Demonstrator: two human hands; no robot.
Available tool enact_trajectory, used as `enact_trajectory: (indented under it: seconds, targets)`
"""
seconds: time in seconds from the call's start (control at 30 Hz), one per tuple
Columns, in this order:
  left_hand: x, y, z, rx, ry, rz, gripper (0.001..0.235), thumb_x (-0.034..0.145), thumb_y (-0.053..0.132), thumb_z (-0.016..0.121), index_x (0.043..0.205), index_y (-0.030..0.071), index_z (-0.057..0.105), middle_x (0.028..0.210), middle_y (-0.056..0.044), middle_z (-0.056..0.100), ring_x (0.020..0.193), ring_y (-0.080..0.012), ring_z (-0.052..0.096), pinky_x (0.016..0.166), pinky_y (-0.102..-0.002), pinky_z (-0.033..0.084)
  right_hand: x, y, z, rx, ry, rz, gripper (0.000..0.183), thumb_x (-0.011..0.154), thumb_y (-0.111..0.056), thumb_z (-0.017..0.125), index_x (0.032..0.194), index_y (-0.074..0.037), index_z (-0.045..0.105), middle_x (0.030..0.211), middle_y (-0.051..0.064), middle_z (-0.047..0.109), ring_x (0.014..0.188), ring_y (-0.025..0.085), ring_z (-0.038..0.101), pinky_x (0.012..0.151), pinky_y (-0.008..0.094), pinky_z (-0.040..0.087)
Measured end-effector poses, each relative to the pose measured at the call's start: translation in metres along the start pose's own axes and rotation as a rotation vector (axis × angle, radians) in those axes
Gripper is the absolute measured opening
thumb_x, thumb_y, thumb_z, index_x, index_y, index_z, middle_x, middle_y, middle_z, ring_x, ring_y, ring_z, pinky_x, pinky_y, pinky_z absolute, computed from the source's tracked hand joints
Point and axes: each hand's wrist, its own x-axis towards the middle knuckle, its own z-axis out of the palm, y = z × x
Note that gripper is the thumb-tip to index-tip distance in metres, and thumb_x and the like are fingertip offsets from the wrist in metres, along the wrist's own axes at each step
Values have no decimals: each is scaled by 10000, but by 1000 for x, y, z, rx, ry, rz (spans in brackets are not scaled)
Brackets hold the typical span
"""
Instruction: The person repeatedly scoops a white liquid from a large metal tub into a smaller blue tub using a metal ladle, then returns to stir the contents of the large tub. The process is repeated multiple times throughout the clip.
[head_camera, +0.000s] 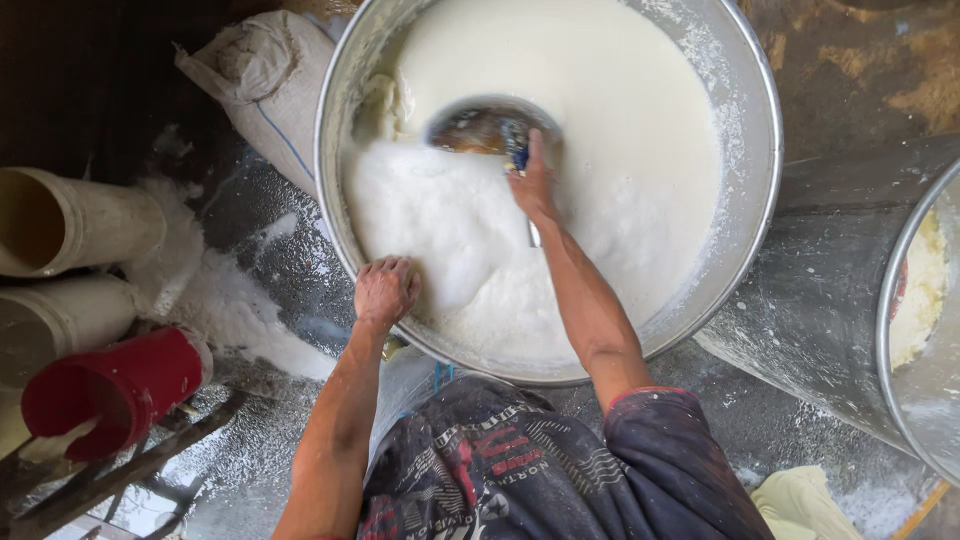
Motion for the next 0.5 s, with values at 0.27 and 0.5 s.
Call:
enact_trajectory:
  seconds: [0.27,0.5]
  targets:
    - [-9,-7,7,36,56,87,371,947,365,569,1183,113,704,1186,-87,718,1164,-253,639,1044,-449,449,-86,24,-97,-130,175,155,846,879,-40,718,1597,-75,273,1506,221,536,1351,353,573,1156,400,440]
    - [-7,-15,19,-43,23,130,379,951,333,541,1237,133,690,1237,-85,707,1191,-235,628,1043,-456,435,-190,-26,-160,-23,345,558,858,907,-11,684,1623,-196,249,1333,189,651,915,285,723,694,354,604]
